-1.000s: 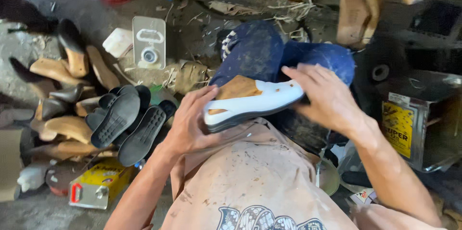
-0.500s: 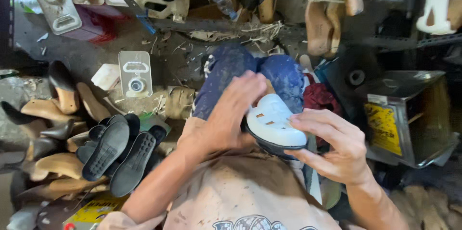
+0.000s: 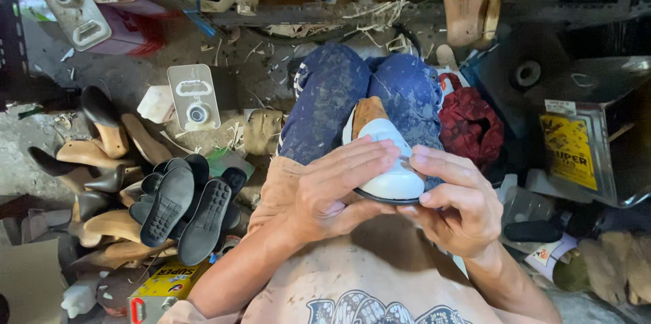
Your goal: The person uses a wooden stick to apply glue to the sole of a white shoe. They then use a hammer to tap the shoe, likely to secure the sole or shape the material.
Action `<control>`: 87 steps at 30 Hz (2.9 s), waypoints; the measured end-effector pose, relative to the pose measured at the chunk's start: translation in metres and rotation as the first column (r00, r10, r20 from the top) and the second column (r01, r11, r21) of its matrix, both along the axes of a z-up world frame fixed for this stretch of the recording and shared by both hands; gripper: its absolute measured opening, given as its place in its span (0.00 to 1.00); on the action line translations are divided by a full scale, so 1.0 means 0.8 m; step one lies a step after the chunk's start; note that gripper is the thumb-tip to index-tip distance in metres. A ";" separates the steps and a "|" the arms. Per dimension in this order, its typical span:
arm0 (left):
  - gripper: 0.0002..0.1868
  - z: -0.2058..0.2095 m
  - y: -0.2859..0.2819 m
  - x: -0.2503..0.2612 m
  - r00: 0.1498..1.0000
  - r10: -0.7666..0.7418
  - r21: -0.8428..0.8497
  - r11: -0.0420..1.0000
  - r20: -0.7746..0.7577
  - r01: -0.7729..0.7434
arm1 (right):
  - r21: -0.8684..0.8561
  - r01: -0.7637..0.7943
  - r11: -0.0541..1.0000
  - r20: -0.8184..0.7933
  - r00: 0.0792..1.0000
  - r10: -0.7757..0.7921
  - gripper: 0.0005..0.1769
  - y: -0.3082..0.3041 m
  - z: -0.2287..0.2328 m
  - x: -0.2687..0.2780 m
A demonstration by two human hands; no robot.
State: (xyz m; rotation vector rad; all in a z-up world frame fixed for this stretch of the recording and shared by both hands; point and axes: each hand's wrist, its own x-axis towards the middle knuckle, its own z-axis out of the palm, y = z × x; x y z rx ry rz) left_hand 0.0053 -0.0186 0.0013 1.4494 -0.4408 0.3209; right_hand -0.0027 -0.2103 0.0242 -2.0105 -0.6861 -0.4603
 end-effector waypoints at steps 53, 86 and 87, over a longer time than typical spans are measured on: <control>0.61 -0.028 0.003 -0.020 0.996 -0.046 0.191 0.980 -0.075 0.060 | -0.738 0.640 0.212 0.373 0.650 -0.663 0.15 -0.301 -0.256 0.442; 0.53 -0.017 -0.029 0.008 0.995 0.036 0.250 0.968 -0.088 -0.013 | -0.023 0.557 0.830 -0.148 0.820 -0.554 0.16 -0.139 -0.007 0.129; 0.53 -0.019 -0.037 0.009 0.995 0.030 0.243 0.970 -0.094 -0.007 | -0.032 0.561 0.827 -0.148 0.816 -0.559 0.16 -0.121 0.015 0.094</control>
